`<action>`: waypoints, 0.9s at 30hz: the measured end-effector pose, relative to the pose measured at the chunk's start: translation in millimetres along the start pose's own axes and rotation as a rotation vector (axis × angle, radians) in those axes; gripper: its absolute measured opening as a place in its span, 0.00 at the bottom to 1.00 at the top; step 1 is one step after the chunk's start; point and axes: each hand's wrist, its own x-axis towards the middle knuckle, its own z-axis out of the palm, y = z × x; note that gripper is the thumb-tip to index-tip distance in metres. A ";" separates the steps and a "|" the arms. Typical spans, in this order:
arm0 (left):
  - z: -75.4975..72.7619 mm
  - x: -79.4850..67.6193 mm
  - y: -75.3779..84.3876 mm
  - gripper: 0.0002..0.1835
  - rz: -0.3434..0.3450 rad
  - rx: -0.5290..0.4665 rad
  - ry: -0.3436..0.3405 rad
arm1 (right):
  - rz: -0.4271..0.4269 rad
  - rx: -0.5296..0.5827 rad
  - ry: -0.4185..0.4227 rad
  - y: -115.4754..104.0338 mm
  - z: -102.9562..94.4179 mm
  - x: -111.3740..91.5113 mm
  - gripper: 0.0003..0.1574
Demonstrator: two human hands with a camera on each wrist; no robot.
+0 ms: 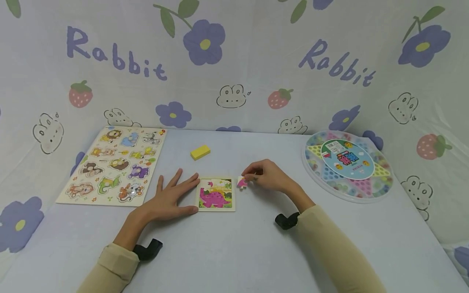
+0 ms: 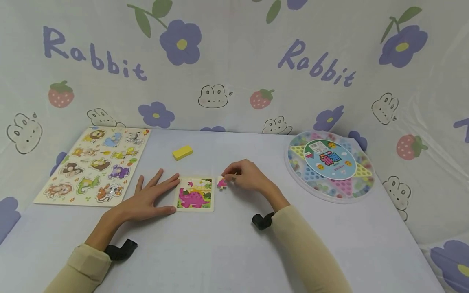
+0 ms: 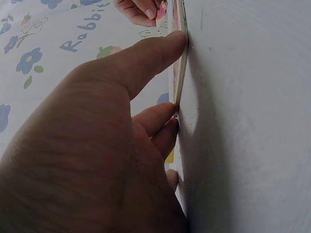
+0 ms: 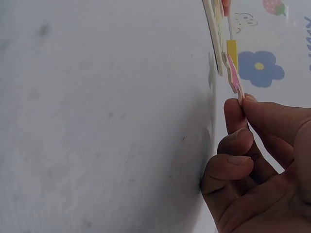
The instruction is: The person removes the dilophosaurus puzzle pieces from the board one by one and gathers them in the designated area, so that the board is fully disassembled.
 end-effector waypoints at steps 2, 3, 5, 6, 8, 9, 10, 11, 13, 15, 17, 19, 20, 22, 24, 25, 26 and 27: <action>-0.4 -0.3 0.7 0.48 0.000 -0.001 0.000 | -0.004 -0.004 -0.008 3.2 -0.9 -1.1 0.09; -0.6 -0.4 1.1 0.48 0.000 -0.001 -0.001 | -0.003 -0.001 -0.012 4.1 -1.4 -1.6 0.09; -1.0 -0.5 1.8 0.48 0.000 -0.001 -0.001 | -0.005 0.002 -0.019 5.6 -1.8 -2.0 0.09; -1.1 -0.6 2.0 0.48 0.001 -0.001 -0.001 | -0.005 0.007 -0.023 5.8 -2.0 -2.1 0.09; -1.2 -0.6 2.3 0.48 0.002 0.001 0.000 | -0.005 0.012 -0.029 6.4 -2.5 -2.0 0.09; -1.1 -0.6 2.4 0.48 0.002 0.002 0.000 | -0.004 0.013 -0.032 7.0 -2.3 -1.7 0.09; -1.1 -0.6 2.4 0.48 0.002 0.003 0.000 | -0.005 0.012 -0.035 7.8 -2.1 -1.4 0.09; -1.0 -0.6 2.4 0.48 0.002 0.003 0.000 | -0.003 0.008 -0.036 8.3 -1.7 -1.0 0.09; -1.0 -0.6 2.4 0.48 0.001 0.003 0.000 | -0.004 0.000 -0.039 9.7 -1.0 -0.4 0.09; -1.0 -0.6 2.2 0.48 0.000 0.002 -0.001 | -0.005 -0.004 -0.040 10.3 -0.2 0.1 0.09; -0.9 -0.5 2.1 0.48 0.001 0.001 -0.001 | -0.004 -0.006 -0.039 9.7 0.3 0.1 0.09; -0.8 -0.5 1.8 0.48 0.000 0.001 -0.001 | -0.008 -0.001 -0.038 9.2 0.6 0.1 0.09; -0.7 -0.5 1.6 0.48 0.000 0.001 0.000 | -0.008 0.002 -0.037 9.0 0.8 0.2 0.08; -0.7 -0.6 1.5 0.48 0.000 0.000 0.000 | -0.010 0.003 -0.035 9.1 1.0 0.4 0.08; -0.6 -0.9 1.4 0.48 -0.001 0.001 0.000 | -0.010 0.004 -0.031 9.4 1.2 0.6 0.08; -0.6 -0.9 1.3 0.48 -0.001 0.002 0.000 | -0.010 0.004 -0.029 9.7 1.4 0.7 0.08; -0.5 -1.1 1.5 0.48 0.002 0.000 0.001 | -0.009 0.002 -0.027 9.7 1.4 0.7 0.08; -0.6 -1.3 1.8 0.48 0.003 0.001 0.001 | -0.007 0.002 -0.025 9.5 1.3 0.6 0.08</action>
